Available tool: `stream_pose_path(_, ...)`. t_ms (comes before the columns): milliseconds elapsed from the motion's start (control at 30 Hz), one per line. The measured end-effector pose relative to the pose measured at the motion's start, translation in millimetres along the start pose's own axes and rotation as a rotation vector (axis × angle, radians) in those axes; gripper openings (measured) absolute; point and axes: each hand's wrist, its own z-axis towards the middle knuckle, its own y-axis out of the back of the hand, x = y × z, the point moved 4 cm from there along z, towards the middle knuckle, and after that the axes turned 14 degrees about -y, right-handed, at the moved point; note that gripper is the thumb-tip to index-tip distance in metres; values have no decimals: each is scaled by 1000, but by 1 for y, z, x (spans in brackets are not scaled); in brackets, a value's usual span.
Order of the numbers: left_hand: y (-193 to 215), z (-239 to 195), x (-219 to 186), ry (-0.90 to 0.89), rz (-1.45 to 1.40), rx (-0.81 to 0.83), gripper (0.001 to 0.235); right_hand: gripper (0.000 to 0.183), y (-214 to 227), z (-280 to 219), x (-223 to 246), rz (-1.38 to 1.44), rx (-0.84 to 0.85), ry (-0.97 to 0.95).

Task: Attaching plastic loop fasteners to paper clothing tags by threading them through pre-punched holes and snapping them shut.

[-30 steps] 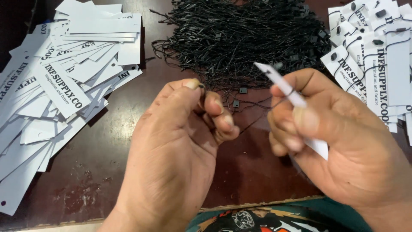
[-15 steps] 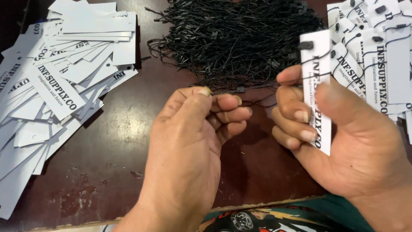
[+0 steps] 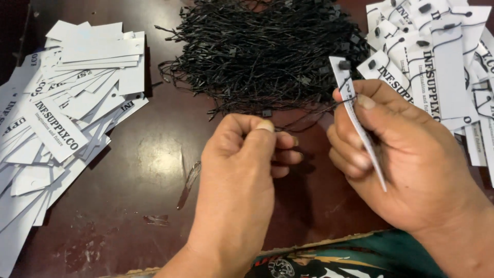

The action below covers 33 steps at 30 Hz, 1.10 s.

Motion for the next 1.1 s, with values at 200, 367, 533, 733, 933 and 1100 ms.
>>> stream_pose_path(200,-17,-3,-9,-2,190,72,13,17,2,-5,5,103,-28,-155)
stream_pose_path(367,-20,-3,-11,6,274,75,15,50,1,-12,9,2,162,-114)
stream_pose_path(533,-18,-3,-12,15,316,66,16,40,-3,-13,7,-196,131,-50)
stream_pose_path(733,-14,0,-9,-41,382,86,18,49,-16,-8,7,-241,-71,-83)
stream_pose_path(933,-15,3,-7,-97,422,120,21,43,-8,-4,3,-202,-305,-88)
stream_pose_path(1100,-23,2,-11,-127,421,167,19,18,-2,-3,-2,-284,-363,-34)
